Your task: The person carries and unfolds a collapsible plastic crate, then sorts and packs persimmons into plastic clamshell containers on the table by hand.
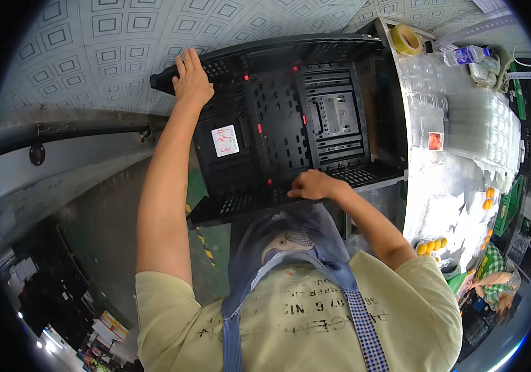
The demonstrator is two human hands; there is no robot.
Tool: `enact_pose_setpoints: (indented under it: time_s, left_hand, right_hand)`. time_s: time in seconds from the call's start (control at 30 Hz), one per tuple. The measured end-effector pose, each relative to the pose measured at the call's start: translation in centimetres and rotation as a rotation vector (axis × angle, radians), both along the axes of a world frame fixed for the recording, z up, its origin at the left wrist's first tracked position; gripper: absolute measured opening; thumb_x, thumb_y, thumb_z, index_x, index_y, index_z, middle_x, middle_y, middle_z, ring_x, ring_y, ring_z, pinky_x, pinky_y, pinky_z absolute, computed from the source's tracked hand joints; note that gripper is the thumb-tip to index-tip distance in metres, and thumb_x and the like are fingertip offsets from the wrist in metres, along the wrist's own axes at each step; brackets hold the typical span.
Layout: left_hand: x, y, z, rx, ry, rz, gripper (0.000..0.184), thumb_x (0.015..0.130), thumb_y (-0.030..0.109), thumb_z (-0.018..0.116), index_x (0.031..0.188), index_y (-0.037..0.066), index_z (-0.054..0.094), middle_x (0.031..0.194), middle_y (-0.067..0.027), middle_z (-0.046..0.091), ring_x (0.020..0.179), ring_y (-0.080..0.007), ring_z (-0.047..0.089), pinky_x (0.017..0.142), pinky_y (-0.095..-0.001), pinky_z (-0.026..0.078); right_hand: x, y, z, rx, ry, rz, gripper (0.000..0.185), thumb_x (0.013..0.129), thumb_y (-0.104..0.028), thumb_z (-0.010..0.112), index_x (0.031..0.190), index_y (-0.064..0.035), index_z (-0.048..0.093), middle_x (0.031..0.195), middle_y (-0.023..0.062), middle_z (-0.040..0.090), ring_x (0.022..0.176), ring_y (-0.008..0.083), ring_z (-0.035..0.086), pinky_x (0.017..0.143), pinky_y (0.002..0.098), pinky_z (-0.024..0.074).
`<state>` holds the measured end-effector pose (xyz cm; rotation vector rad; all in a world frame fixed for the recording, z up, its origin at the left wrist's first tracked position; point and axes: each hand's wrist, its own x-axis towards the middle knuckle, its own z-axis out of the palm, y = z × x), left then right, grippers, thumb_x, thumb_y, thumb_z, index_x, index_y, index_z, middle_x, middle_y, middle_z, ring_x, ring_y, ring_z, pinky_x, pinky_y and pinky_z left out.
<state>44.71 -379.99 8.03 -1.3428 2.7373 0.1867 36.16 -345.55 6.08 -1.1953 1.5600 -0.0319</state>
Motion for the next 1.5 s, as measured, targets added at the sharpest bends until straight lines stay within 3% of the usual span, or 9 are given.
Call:
enact_pose_setpoints:
  time_s: [0.17,0.3,0.6,0.7,0.83,1.0,1.07,1.3,1.5]
  left_hand:
    - [0.7,0.8,0.4,0.026,-0.017,-0.017,0.102,0.076,0.021,0.072,0.146,0.004,0.000,0.154,-0.0123,0.006,0.141,-0.0335,0.007,0.102,-0.0521,0.035]
    - [1.3,1.4,0.7,0.039,-0.004,-0.033,0.099,0.077,0.021,0.071,0.146,0.004,0.003,0.153,-0.0128,0.008,0.141,-0.0339,0.008,0.105,-0.0500,0.033]
    - [4.9,1.1,-0.5,0.065,0.510,-0.291,0.076,0.078,0.003,0.064,0.143,0.010,0.025,0.149,-0.0160,0.017,0.137,-0.0372,0.019,0.111,-0.0423,0.025]
    - [4.8,3.3,1.0,-0.142,0.713,-0.420,0.052,0.073,-0.003,0.059,0.124,0.006,0.050,0.132,-0.0153,0.043,0.122,-0.0359,0.040,0.101,-0.0421,0.036]
    - [4.2,8.5,-4.4,0.242,0.532,-0.683,0.032,0.072,0.004,0.056,0.104,0.003,0.060,0.115,-0.0108,0.056,0.117,-0.0300,0.045,0.095,-0.0420,0.039]
    - [5.2,16.1,-14.8,0.203,-0.021,-0.845,0.040,0.081,0.019,0.061,0.118,0.006,0.055,0.129,-0.0086,0.050,0.131,-0.0251,0.036,0.107,-0.0453,0.027]
    - [5.4,17.1,-15.4,0.186,-0.181,-0.876,0.045,0.084,0.034,0.061,0.120,0.008,0.054,0.131,-0.0070,0.048,0.134,-0.0235,0.031,0.111,-0.0490,0.021]
    - [4.5,16.2,-13.1,0.049,-0.276,-1.023,0.041,0.089,0.038,0.052,0.117,0.008,0.056,0.116,-0.0025,0.055,0.126,-0.0203,0.038,0.111,-0.0558,0.016]
    - [3.1,15.5,-11.2,0.177,-0.076,-0.989,0.042,0.088,0.039,0.051,0.080,0.004,0.072,0.099,-0.0054,0.059,0.110,-0.0216,0.047,0.111,-0.0493,0.019]
  right_hand:
    - [0.0,-1.1,-3.3,-0.137,0.312,0.375,0.032,0.082,-0.032,0.060,0.102,-0.0078,0.067,0.096,0.0211,0.065,0.098,0.0357,0.062,0.084,0.0442,0.0488]
    - [-1.4,-1.5,-9.3,-0.061,0.546,0.527,0.026,0.086,-0.023,0.054,0.106,-0.0114,0.067,0.121,0.0130,0.058,0.118,0.0290,0.050,0.091,0.0456,0.0433]
    - [-4.2,-1.2,-13.5,-0.267,0.718,0.932,0.025,0.085,-0.031,0.053,0.098,-0.0199,0.070,0.109,-0.0021,0.059,0.114,0.0182,0.045,0.099,0.0494,0.0264]
    - [-4.6,-0.9,-14.1,-0.276,0.702,0.957,0.024,0.084,-0.032,0.053,0.097,-0.0210,0.071,0.106,-0.0019,0.060,0.114,0.0183,0.045,0.100,0.0495,0.0256]
    - [-5.1,-0.3,-14.5,-0.288,0.664,0.874,0.023,0.082,-0.035,0.056,0.093,-0.0216,0.071,0.108,-0.0025,0.058,0.117,0.0186,0.043,0.106,0.0517,0.0212]
    - [-6.6,1.7,-13.4,-0.560,0.622,0.711,0.022,0.078,-0.036,0.061,0.095,-0.0217,0.068,0.107,-0.0012,0.056,0.122,0.0198,0.041,0.109,0.0568,0.0183]
    - [-6.9,2.0,-13.8,-0.608,0.600,0.676,0.021,0.080,-0.030,0.060,0.098,-0.0202,0.063,0.102,-0.0001,0.056,0.119,0.0197,0.045,0.108,0.0557,0.0221]
    - [-6.6,0.4,-12.6,-0.591,0.620,0.738,0.014,0.081,-0.024,0.054,0.088,-0.0167,0.064,0.094,-0.0011,0.058,0.106,0.0165,0.052,0.107,0.0491,0.0259]
    - [-6.6,-0.7,-11.0,-0.456,0.624,0.845,0.023,0.083,-0.033,0.054,0.082,-0.0186,0.072,0.104,-0.0023,0.059,0.108,0.0166,0.047,0.107,0.0461,0.0206]
